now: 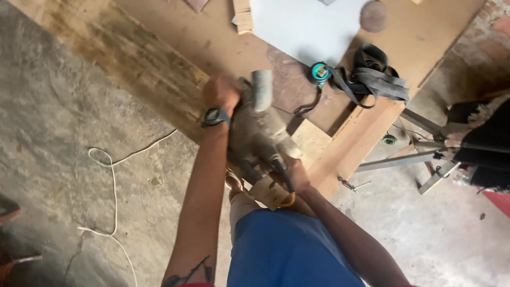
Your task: The person uses an electric belt sander to smooth a long wooden plank on a workbench. They move the sander back and forth along the plank's length, covering the surface repeatedly.
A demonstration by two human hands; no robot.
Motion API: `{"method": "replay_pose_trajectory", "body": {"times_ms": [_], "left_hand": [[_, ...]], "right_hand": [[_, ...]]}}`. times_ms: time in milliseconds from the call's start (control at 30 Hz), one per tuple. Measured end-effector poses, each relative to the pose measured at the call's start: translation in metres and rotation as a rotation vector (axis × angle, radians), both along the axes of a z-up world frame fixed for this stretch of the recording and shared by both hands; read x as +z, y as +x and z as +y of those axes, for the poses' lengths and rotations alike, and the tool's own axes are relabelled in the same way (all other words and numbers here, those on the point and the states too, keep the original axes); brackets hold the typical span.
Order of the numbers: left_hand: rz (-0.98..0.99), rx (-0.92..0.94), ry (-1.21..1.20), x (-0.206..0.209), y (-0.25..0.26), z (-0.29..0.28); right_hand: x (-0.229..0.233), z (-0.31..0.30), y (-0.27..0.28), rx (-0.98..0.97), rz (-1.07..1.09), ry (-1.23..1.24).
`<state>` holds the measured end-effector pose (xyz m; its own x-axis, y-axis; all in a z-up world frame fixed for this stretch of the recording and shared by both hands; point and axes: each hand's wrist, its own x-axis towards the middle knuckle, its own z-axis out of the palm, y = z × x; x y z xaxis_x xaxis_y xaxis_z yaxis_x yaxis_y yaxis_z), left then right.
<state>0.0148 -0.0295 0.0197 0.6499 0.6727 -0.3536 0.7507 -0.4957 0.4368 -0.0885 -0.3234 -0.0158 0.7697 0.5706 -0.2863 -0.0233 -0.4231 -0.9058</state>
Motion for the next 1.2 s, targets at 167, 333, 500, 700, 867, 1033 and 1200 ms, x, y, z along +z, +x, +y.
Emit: {"method": "replay_pose_trajectory", "body": {"times_ms": [167,333,500,700,867,1033,1200], "left_hand": [[0.057,-0.096,0.108,-0.025,-0.031,0.042],[0.114,-0.162,0.167,-0.014,-0.057,0.063],[0.088,-0.145,0.346,-0.02,-0.083,0.085],[-0.007,-0.141,0.428,-0.055,-0.127,0.136],[0.052,-0.091,0.409,-0.05,-0.13,0.146],[0.03,-0.044,0.364,-0.043,-0.119,0.133],[0.085,-0.031,0.287,-0.021,-0.08,0.107]], "right_hand": [[-0.044,0.022,-0.031,0.05,0.028,-0.084],[-0.029,0.052,-0.049,0.09,0.056,-0.231],[-0.033,0.083,-0.068,0.144,0.068,-0.16],[-0.026,0.111,-0.082,0.202,0.003,-0.201],[-0.003,0.113,-0.077,0.231,-0.019,-0.12],[-0.01,0.106,-0.072,0.247,-0.056,-0.132],[-0.062,0.096,-0.064,0.112,-0.15,-0.137]]}}
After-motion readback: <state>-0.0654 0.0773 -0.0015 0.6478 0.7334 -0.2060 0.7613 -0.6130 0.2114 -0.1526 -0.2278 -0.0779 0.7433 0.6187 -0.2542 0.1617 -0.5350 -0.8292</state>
